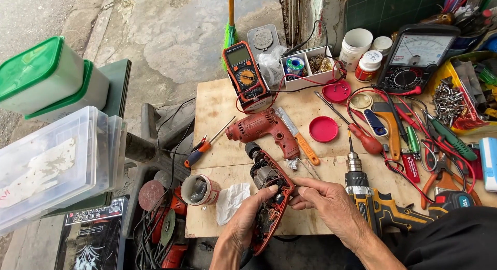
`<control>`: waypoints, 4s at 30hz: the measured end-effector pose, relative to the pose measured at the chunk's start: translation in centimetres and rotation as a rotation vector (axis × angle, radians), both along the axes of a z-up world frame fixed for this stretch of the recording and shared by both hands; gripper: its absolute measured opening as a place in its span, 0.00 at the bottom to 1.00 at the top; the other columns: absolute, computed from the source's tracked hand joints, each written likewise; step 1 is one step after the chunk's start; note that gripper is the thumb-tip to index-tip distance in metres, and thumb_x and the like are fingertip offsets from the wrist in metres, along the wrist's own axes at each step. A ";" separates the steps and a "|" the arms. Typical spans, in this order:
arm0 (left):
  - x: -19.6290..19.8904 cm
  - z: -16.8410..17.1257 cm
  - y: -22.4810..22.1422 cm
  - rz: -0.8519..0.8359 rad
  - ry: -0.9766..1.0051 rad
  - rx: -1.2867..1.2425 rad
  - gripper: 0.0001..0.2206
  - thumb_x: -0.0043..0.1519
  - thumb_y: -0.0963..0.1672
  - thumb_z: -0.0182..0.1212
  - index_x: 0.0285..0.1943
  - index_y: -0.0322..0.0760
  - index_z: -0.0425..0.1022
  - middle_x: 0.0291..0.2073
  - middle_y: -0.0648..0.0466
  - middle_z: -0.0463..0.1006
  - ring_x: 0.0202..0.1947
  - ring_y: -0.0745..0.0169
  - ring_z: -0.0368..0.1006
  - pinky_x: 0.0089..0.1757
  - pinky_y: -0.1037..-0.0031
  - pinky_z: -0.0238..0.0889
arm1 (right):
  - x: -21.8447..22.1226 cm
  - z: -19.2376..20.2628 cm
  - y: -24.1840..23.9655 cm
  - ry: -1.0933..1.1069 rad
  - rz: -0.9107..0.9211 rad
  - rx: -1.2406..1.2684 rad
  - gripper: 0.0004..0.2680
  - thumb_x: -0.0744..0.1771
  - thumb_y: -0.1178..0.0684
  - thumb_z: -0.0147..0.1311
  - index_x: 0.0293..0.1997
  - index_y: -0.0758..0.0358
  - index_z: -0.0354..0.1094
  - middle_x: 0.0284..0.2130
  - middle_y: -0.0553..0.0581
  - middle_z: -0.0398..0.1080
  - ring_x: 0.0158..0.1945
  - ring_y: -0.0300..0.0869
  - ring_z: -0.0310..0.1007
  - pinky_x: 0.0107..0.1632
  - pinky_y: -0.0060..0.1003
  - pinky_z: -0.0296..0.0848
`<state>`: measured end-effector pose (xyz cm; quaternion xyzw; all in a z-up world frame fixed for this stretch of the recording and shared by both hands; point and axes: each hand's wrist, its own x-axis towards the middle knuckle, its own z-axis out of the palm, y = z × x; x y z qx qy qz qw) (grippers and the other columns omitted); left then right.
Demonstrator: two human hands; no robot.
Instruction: Disassembling and inspecting the internal components of a power drill for repair on a workbench.
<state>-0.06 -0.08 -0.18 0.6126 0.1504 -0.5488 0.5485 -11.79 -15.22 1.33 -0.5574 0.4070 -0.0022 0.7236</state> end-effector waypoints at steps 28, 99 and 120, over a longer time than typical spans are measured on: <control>-0.2 1.6 -0.7 -0.057 -0.032 0.079 0.22 0.59 0.53 0.67 0.57 0.38 0.86 0.37 0.52 0.85 0.32 0.62 0.75 0.37 0.73 0.67 | -0.4 -2.0 0.0 -0.034 -0.070 0.019 0.15 0.70 0.60 0.54 0.60 0.75 0.85 0.39 0.73 0.88 0.39 0.55 0.87 0.51 0.46 0.89; -0.2 -3.0 1.0 -0.044 -0.022 0.005 0.15 0.52 0.45 0.65 0.46 0.37 0.73 0.32 0.51 0.77 0.30 0.60 0.70 0.33 0.70 0.63 | -0.7 -3.2 0.0 -0.013 -0.130 -0.064 0.14 0.71 0.57 0.54 0.56 0.79 0.86 0.37 0.75 0.86 0.35 0.57 0.85 0.43 0.44 0.87; -0.3 -5.0 1.6 0.052 0.073 -0.096 0.14 0.56 0.47 0.61 0.45 0.34 0.80 0.30 0.53 0.81 0.25 0.61 0.72 0.31 0.72 0.64 | -0.5 -3.1 0.1 -0.115 -0.158 0.043 0.16 0.71 0.55 0.53 0.56 0.83 0.83 0.40 0.80 0.86 0.36 0.60 0.84 0.44 0.48 0.85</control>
